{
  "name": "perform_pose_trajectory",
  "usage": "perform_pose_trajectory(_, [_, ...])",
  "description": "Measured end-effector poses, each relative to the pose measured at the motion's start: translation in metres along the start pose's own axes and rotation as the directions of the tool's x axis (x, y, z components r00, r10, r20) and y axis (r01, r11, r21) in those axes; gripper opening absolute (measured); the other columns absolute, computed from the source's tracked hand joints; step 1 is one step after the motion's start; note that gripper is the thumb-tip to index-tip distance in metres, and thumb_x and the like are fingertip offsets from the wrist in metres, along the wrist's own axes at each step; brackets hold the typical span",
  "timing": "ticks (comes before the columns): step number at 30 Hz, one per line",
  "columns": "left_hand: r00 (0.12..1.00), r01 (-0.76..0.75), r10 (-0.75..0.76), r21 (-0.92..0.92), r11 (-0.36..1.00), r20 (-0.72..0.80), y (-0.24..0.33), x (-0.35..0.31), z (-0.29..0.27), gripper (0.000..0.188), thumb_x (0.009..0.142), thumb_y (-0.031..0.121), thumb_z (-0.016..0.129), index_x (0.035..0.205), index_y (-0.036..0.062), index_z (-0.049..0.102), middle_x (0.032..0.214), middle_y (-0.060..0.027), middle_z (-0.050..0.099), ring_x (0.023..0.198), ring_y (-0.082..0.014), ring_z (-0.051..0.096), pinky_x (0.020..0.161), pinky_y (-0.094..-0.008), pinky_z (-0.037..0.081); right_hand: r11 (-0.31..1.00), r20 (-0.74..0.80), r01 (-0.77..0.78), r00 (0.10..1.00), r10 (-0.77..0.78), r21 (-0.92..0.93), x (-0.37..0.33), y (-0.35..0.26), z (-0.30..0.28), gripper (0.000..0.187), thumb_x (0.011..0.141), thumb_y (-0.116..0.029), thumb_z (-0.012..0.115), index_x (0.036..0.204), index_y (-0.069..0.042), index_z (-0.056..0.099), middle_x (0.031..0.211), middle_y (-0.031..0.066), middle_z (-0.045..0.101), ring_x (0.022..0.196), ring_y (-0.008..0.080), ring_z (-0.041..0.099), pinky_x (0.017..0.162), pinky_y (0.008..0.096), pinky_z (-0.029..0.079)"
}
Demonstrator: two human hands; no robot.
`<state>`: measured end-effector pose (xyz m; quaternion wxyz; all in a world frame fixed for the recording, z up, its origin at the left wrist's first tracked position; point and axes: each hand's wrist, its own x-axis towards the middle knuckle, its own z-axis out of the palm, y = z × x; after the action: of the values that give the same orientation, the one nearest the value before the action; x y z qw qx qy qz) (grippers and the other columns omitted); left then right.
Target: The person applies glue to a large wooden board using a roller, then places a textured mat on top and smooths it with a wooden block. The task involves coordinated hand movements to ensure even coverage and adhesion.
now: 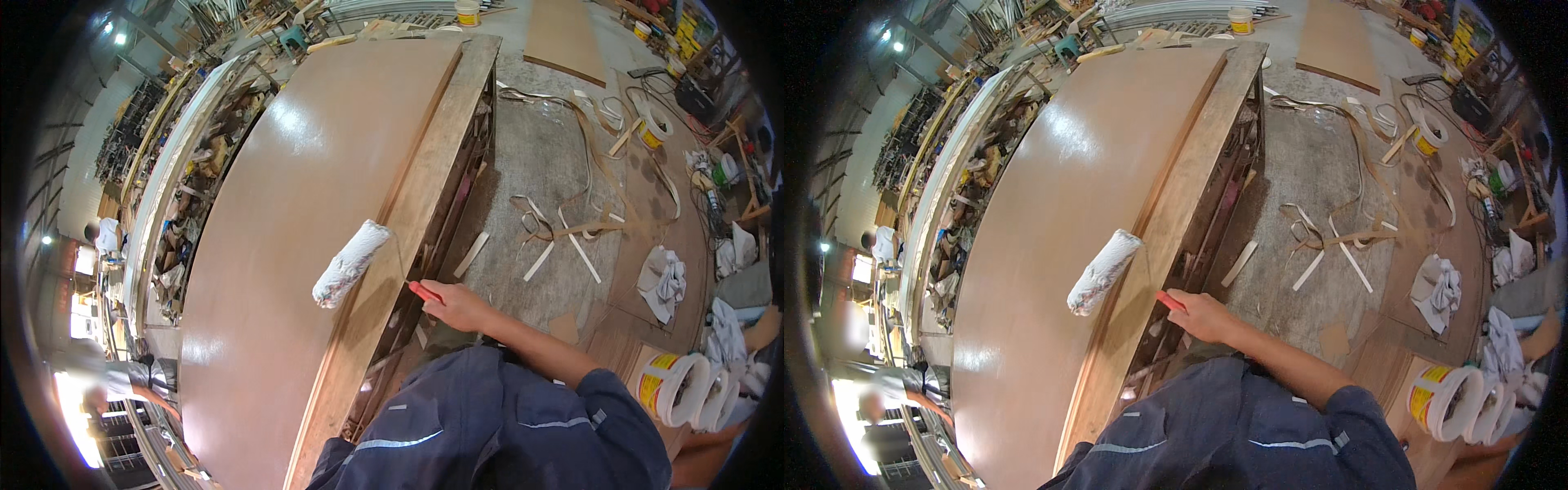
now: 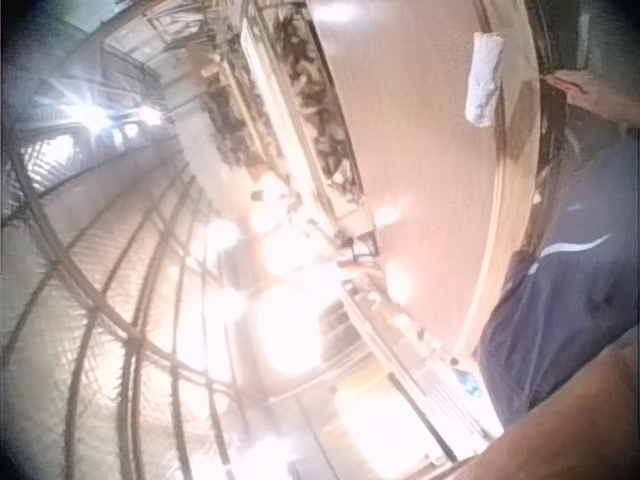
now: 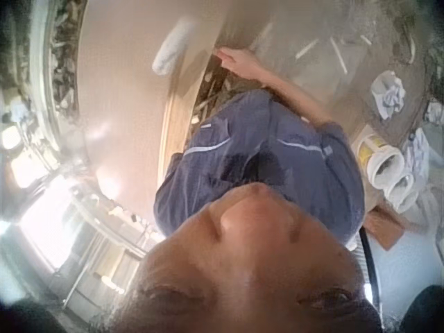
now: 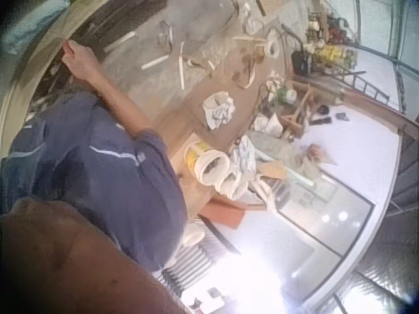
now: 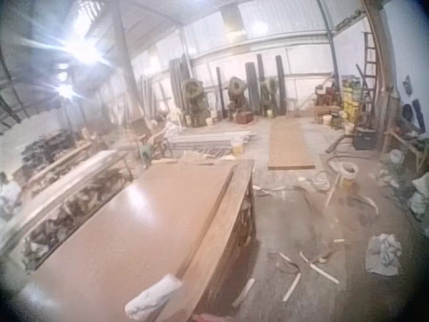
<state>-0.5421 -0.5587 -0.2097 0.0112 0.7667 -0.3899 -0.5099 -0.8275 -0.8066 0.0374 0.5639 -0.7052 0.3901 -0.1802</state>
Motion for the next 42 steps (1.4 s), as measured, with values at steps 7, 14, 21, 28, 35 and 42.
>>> perform_pose_trajectory(7, [0.999, 0.021, -0.02, -0.009, 1.0, 0.027, 0.131, 0.1, -0.005, 0.046, 0.092, 0.041, 0.054, 0.105, -0.0008, 0.067, 0.107, -0.023, 0.067, 0.101, -0.0363, 0.064, 0.09, -0.0406, 0.05, 1.0, -0.022, 0.014, 1.0, -0.014, 0.011, 0.1, 0.038, -0.124, 0.05, 0.09, -0.029, 0.056, 0.134, -0.007, 0.048, 0.107, 0.0257, 0.063, 0.098, 0.0434, 0.062, 0.081, 0.0453, 0.049])
perform_pose_trajectory(14, [0.994, -0.076, 0.074, 0.012, 0.997, 0.082, 0.31, 0.215, -0.033, 0.044, 0.093, 0.04, 0.054, 0.108, 0.0002, 0.067, 0.108, -0.0223, 0.067, 0.102, -0.0363, 0.064, 0.091, -0.0404, 0.049, 0.983, -0.145, -0.177, 0.972, 0.184, 0.057, 0.17, 0.09, -0.284, 0.051, 0.091, -0.029, 0.057, 0.136, -0.007, 0.047, 0.099, 0.0234, 0.065, 0.087, 0.0349, 0.065, 0.077, 0.0409, 0.05])
perform_pose_trajectory(21, [0.936, -0.274, 0.279, -0.055, 0.96, 0.213, 0.524, 0.252, -0.093, 0.043, 0.093, 0.039, 0.054, 0.111, 0.0013, 0.067, 0.11, -0.0215, 0.067, 0.104, -0.0364, 0.063, 0.092, -0.0402, 0.049, 0.878, -0.197, -0.248, 0.916, 0.35, 0.409, 0.242, 0.106, -0.447, 0.058, 0.092, -0.019, 0.057, 0.146, -0.008, 0.04, 0.067, 0.0012, 0.053, 0.046, 0.009, 0.048, 0.043, 0.0269, 0.041])
perform_pose_trajectory(28, [0.941, -0.094, 0.265, -0.589, 0.803, 0.21, 0.721, 0.317, -0.109, 0.042, 0.101, 0.035, 0.05, 0.122, 0.0001, 0.058, 0.107, -0.0083, 0.066, 0.093, -0.0176, 0.062, 0.082, -0.0312, 0.05, 0.91, -0.151, -0.234, 0.942, 0.3, 0.343, 0.337, 0.145, -0.609, 0.051, 0.091, -0.02, 0.056, 0.141, -0.012, 0.048, 0.066, 0.0014, 0.053, 0.047, 0.0093, 0.048, 0.044, 0.0266, 0.04])
perform_pose_trajectory(35, [0.957, -0.259, 0.29, -0.527, 0.81, -0.024, 0.879, 0.342, -0.098, 0.035, 0.099, 0.028, 0.055, 0.117, -0.0021, 0.059, 0.097, -0.0101, 0.068, 0.084, -0.0148, 0.064, 0.079, -0.0295, 0.051, 0.963, -0.016, -0.237, 0.97, 0.241, 0.13, 0.447, 0.17, -0.731, 0.05, 0.09, -0.023, 0.057, 0.139, -0.012, 0.05, 0.067, 0.0042, 0.054, 0.047, 0.0123, 0.05, 0.044, 0.0306, 0.043])
perform_pose_trajectory(42, [0.968, -0.242, 0.227, -0.628, 0.74, -0.105, 0.966, 0.404, -0.134, 0.032, 0.099, 0.025, 0.054, 0.117, -0.0019, 0.059, 0.098, -0.0109, 0.069, 0.089, -0.0172, 0.065, 0.081, -0.0313, 0.051, 0.98, 0.122, -0.1, 0.985, 0.122, -0.175, 0.577, 0.19, -0.775, 0.05, 0.091, -0.029, 0.054, 0.137, -0.009, 0.051, 0.098, 0.0202, 0.066, 0.083, 0.0365, 0.063, 0.076, 0.0416, 0.05])
